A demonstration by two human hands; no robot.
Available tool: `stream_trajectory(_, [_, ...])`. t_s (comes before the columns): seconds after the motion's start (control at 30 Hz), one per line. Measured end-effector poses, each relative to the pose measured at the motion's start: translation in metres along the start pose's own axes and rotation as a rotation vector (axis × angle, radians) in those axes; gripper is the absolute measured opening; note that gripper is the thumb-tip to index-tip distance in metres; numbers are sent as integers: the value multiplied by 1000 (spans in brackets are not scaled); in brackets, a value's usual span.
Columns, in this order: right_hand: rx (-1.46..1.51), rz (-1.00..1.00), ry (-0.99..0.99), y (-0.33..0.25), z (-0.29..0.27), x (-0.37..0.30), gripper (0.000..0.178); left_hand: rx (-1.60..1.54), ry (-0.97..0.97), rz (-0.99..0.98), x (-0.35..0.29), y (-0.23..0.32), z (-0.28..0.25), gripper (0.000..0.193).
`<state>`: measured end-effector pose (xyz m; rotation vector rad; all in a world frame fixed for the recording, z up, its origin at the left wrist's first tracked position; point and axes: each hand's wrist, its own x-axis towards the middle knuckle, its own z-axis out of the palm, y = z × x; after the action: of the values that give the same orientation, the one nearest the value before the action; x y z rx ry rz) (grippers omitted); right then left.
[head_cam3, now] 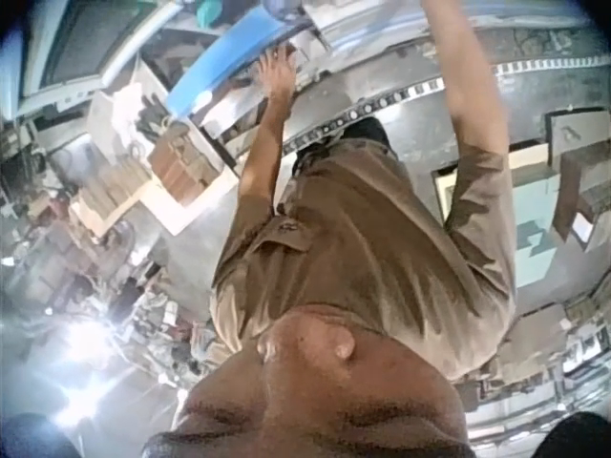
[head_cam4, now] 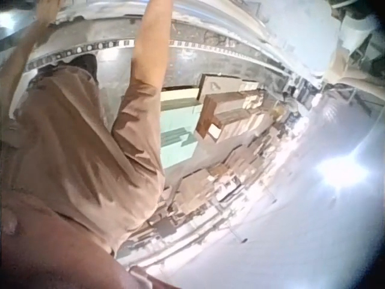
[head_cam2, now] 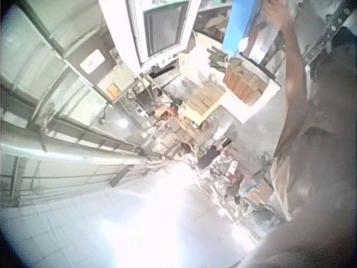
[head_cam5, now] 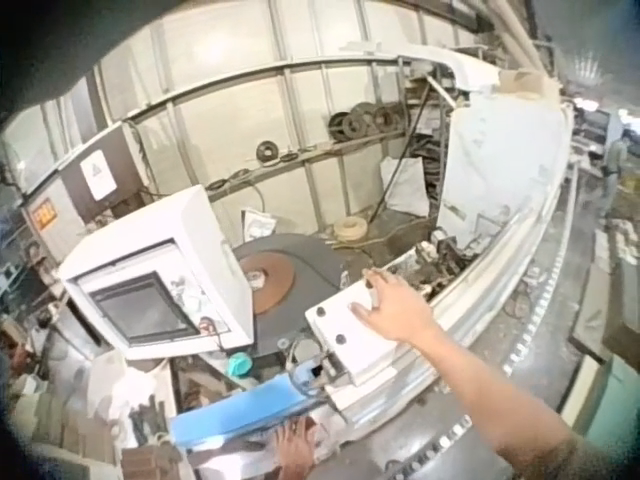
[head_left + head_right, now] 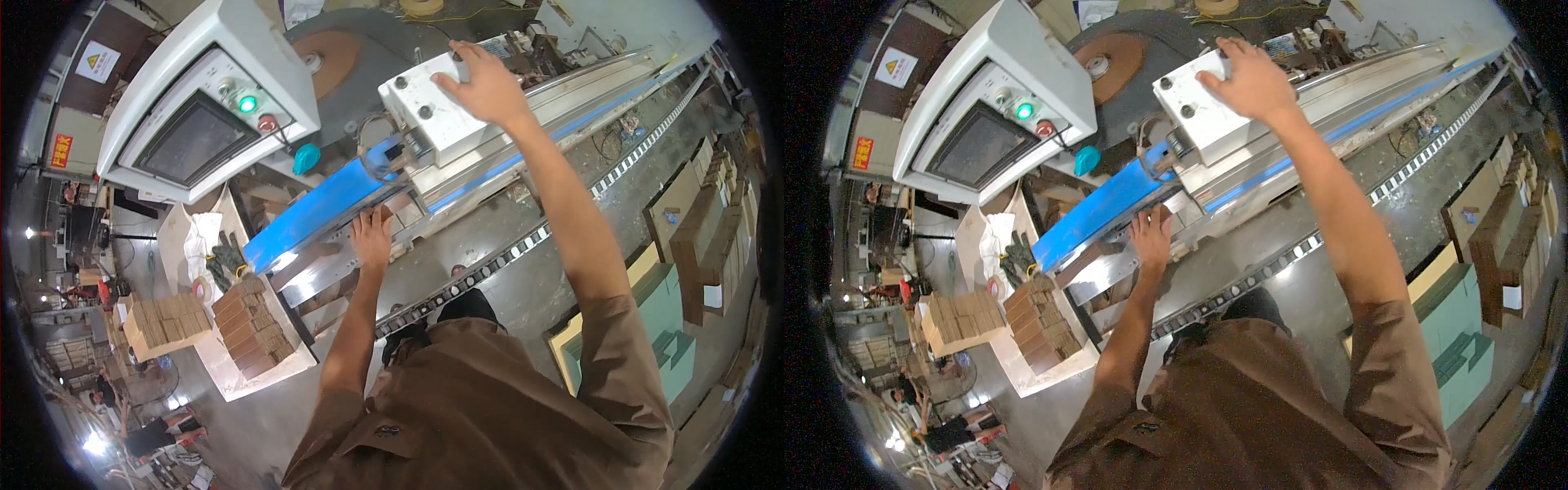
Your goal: The person picks up small rectangular wooden blocks from a stack on a table and places them one by one onto a conveyor belt. The blocks move through a machine with a blue guard, and the person retrieves them from the other side, repeating the process continuously.
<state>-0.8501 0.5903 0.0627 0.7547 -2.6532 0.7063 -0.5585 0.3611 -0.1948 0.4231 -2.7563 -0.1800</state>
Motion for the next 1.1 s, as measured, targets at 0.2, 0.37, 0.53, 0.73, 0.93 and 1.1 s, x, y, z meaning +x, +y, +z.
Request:
stream_trajectory(0.2, [54, 56, -67, -6, -11, -3, 81, 17, 42, 192, 13, -11, 28, 51])
stream_trajectory(0.37, [71, 98, -91, -18, -22, -7, 75, 86, -115, 223, 11, -8, 14, 62])
stream_trajectory(0.53, [107, 73, -66, -16, -23, -11, 72, 15, -158, 221, 20, 5, 10, 40])
stream_trajectory(0.73, [201, 65, -41, -14, -20, -10, 71, 87, -18, 174, 19, 18, 65, 37])
stream_trajectory(0.93, [193, -232, 66, -2, -22, -10, 74, 55, 3, 67, 31, 24, 86, 38])
stream_trajectory(1.1, [82, -176, 80, -6, 9, -9, 92, 86, 144, 135, -9, 1, 20, 24])
